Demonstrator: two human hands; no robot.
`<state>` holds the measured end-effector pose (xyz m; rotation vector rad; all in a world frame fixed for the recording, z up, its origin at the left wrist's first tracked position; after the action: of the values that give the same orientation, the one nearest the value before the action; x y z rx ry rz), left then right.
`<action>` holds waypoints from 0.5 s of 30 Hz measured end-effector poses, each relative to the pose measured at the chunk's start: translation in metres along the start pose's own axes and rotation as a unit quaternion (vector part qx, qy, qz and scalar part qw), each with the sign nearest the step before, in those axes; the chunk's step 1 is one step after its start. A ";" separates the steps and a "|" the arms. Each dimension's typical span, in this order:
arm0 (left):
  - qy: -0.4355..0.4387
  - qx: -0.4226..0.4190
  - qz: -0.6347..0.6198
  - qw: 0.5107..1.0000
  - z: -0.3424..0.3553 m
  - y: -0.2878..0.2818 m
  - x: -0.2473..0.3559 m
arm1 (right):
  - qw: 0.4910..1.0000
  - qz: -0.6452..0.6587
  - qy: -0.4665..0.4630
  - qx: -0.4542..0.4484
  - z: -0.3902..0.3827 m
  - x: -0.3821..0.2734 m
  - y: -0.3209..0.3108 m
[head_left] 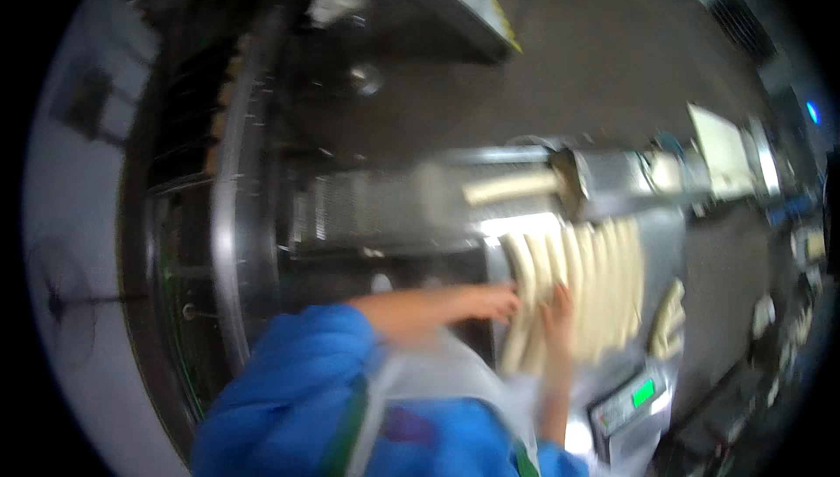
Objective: The person handles long, white dough pieces on a conveyor belt and a metal table in a food processing facility. They pick up the dough, place it on the table, and arrange it in rows. The person also moves a large sheet of dough and interacts with a digital scale.
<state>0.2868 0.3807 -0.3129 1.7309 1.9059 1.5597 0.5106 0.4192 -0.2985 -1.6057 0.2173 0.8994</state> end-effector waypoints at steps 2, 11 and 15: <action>-0.005 0.102 0.033 0.994 -0.004 0.006 0.006 | 0.999 -0.016 0.037 0.011 -0.001 -0.060 -0.010; -0.005 0.162 -0.059 0.985 -0.010 0.000 0.006 | 0.959 -0.066 0.204 0.184 -0.077 0.003 -0.037; -0.009 0.133 -0.043 0.990 0.002 0.018 -0.002 | 0.961 0.039 0.256 0.101 -0.070 0.027 -0.043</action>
<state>0.3008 0.3771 -0.3013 1.7235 2.2332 1.3051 0.5840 0.3757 -0.2848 -1.6196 0.7168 0.4844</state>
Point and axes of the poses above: each hand's wrist, its own z-axis towards the middle knuckle, its own y-axis out of the palm, x = y × z, the point moved 1 cm from there along z, towards the middle knuckle, and after that the axes turned 3 degrees about z, right-handed, at the moved point
